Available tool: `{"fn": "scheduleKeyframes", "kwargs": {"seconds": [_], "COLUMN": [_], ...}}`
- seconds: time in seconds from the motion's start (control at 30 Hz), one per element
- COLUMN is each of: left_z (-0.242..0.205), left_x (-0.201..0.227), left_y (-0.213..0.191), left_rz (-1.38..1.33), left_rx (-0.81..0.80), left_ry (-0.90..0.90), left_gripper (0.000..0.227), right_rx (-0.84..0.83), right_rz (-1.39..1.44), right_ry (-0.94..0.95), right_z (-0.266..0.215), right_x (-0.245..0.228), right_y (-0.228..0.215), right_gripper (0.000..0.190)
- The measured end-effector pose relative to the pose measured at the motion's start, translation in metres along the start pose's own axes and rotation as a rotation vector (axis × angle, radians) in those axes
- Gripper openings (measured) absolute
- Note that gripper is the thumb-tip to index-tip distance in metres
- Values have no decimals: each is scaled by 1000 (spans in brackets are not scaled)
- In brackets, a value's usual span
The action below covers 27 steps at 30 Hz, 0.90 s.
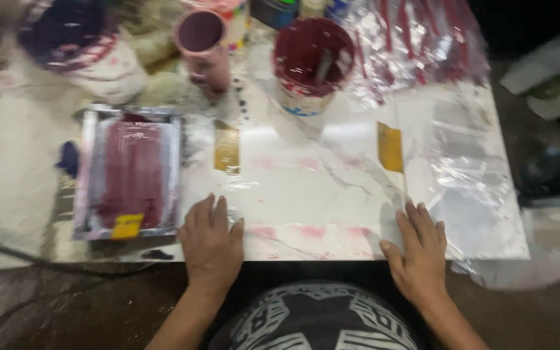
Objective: The person pours red ink from a container into a metal tray and spreads it evenly using a yellow squeegee. They then place a clear plastic sheet over a white surface and smooth it out with their hands before returning to spread the ink in the tray.
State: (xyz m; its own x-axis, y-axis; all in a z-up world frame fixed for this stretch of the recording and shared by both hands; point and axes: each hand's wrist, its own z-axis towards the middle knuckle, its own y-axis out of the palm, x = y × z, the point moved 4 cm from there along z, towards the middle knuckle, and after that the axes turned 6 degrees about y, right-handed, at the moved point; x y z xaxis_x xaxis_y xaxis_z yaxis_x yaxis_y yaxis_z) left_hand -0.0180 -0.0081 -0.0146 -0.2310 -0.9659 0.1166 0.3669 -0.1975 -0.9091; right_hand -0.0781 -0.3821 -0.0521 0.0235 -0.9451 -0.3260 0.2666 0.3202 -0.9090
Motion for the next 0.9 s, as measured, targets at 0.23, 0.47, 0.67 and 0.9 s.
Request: {"fn": "scheduleKeyframes", "kwargs": {"seconds": [0.23,0.47,0.67,0.9], "left_z": [-9,-12,-10,-5], "left_x": [4,-3,-2,5], "left_y": [15,22,18,6], "left_rz": [-7,-3,-12,-13], "left_rx": [17,-32,-39,55], "left_ry": [79,19,12,28], "left_gripper": [35,38,29,47], "right_rx": [141,123,144,129], "right_rz": [-99,-171,-237,-121], "right_ry": [-16,-64,-57,-65], "right_z": [1,9,15,8], "right_x": [1,2,6,-2], "right_y": [-7,-3,-4,-4], "right_gripper": [48,42,43,48]}}
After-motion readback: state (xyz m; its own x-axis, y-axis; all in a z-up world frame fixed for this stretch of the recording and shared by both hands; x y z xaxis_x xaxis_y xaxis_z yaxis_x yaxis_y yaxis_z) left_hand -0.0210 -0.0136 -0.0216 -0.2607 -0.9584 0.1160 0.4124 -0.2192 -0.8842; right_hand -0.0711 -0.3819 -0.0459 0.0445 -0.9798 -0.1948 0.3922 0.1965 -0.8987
